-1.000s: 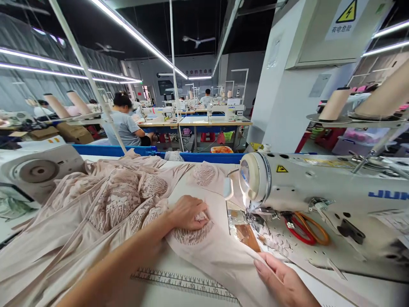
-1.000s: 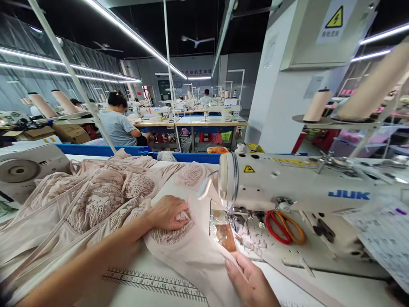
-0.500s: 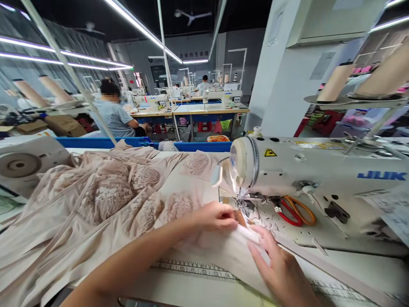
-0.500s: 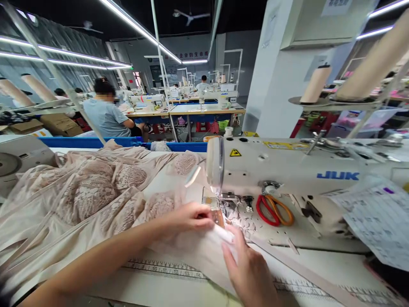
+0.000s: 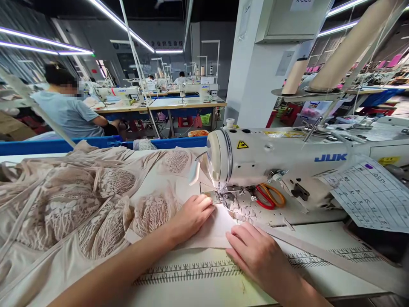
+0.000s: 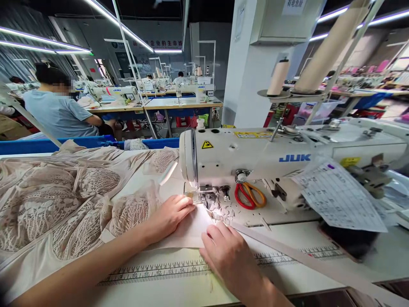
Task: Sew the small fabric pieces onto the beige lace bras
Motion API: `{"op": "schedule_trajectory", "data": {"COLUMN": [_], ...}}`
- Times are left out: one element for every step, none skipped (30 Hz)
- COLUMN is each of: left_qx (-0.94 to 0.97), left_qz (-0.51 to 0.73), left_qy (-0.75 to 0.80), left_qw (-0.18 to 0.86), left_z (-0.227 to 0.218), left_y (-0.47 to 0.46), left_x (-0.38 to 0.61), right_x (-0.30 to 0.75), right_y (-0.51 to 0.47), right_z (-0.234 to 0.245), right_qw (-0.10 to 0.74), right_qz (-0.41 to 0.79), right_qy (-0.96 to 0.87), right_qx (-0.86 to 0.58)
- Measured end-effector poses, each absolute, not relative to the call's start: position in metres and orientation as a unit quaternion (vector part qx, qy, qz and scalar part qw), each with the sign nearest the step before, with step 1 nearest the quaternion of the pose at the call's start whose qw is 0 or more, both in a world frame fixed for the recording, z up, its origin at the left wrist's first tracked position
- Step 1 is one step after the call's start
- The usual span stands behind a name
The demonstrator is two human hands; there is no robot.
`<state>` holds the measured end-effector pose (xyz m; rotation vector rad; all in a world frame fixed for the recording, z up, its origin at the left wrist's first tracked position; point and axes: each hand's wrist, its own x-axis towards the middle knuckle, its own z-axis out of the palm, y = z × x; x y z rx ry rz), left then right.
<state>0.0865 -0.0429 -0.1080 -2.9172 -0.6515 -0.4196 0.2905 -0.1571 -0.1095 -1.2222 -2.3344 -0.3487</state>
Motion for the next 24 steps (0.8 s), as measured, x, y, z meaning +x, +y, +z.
{"op": "schedule_trajectory", "data": {"left_qx": [-0.967,-0.969,-0.969,-0.969,-0.969,-0.969,-0.970,-0.969,-0.969,-0.968,-0.966,-0.966,-0.967,-0.969,-0.970,-0.972,-0.972,-0.972,-0.972,-0.971,-0.970,-0.969,-0.968,-0.967], "left_qz": [-0.126,-0.113,-0.102,-0.092,-0.085,-0.081,-0.077,-0.076,-0.077,-0.078,-0.079,-0.079,-0.078,-0.075,-0.071,-0.067,-0.065,-0.067,-0.070,-0.074,-0.077,-0.077,-0.076,-0.073], "left_qy": [-0.213,-0.215,-0.220,-0.225,-0.230,-0.231,-0.232,-0.233,-0.236,-0.240,-0.244,-0.245,-0.242,-0.237,-0.231,-0.226,-0.224,-0.224,-0.226,-0.228,-0.231,-0.235,-0.239,-0.243], "left_qw": [0.057,0.051,0.043,0.032,0.022,0.013,0.006,0.002,-0.002,-0.006,-0.010,-0.012,-0.013,-0.011,-0.009,-0.007,-0.006,-0.006,-0.006,-0.005,-0.003,-0.001,0.001,0.004], "left_z": [-0.106,-0.105,-0.103,-0.101,-0.099,-0.098,-0.096,-0.095,-0.093,-0.092,-0.090,-0.089,-0.088,-0.086,-0.085,-0.085,-0.085,-0.085,-0.086,-0.087,-0.089,-0.090,-0.091,-0.091], "left_y": [-0.045,-0.048,-0.051,-0.054,-0.057,-0.060,-0.063,-0.066,-0.068,-0.069,-0.070,-0.070,-0.070,-0.070,-0.069,-0.068,-0.068,-0.067,-0.067,-0.067,-0.067,-0.068,-0.069,-0.070], "left_x": [0.084,0.082,0.081,0.079,0.078,0.078,0.077,0.078,0.078,0.079,0.080,0.081,0.082,0.083,0.083,0.083,0.083,0.082,0.082,0.081,0.081,0.082,0.082,0.083], "right_x": [0.291,0.292,0.292,0.292,0.292,0.292,0.293,0.293,0.294,0.294,0.295,0.296,0.297,0.297,0.297,0.297,0.297,0.296,0.295,0.294,0.293,0.292,0.292,0.291], "right_y": [-0.156,-0.155,-0.155,-0.154,-0.153,-0.153,-0.153,-0.153,-0.153,-0.153,-0.154,-0.155,-0.155,-0.156,-0.157,-0.157,-0.157,-0.158,-0.158,-0.157,-0.157,-0.156,-0.156,-0.155], "right_z": [-0.107,-0.105,-0.104,-0.102,-0.102,-0.102,-0.102,-0.103,-0.104,-0.106,-0.107,-0.109,-0.110,-0.111,-0.111,-0.112,-0.112,-0.112,-0.113,-0.113,-0.113,-0.113,-0.113,-0.113], "right_qw": [0.229,0.220,0.213,0.210,0.210,0.214,0.222,0.230,0.238,0.245,0.251,0.258,0.263,0.268,0.275,0.282,0.290,0.297,0.304,0.311,0.318,0.323,0.329,0.333], "right_qz": [-0.134,-0.142,-0.148,-0.155,-0.160,-0.162,-0.162,-0.158,-0.151,-0.142,-0.131,-0.120,-0.108,-0.095,-0.085,-0.075,-0.067,-0.062,-0.059,-0.056,-0.055,-0.053,-0.051,-0.048], "right_qy": [-0.855,-0.857,-0.859,-0.859,-0.859,-0.858,-0.855,-0.853,-0.851,-0.849,-0.847,-0.844,-0.840,-0.836,-0.832,-0.827,-0.825,-0.823,-0.823,-0.823,-0.822,-0.822,-0.822,-0.822], "right_qx": [-0.445,-0.443,-0.441,-0.440,-0.438,-0.438,-0.439,-0.441,-0.443,-0.446,-0.450,-0.456,-0.462,-0.469,-0.475,-0.480,-0.481,-0.480,-0.476,-0.473,-0.469,-0.465,-0.462,-0.459]}}
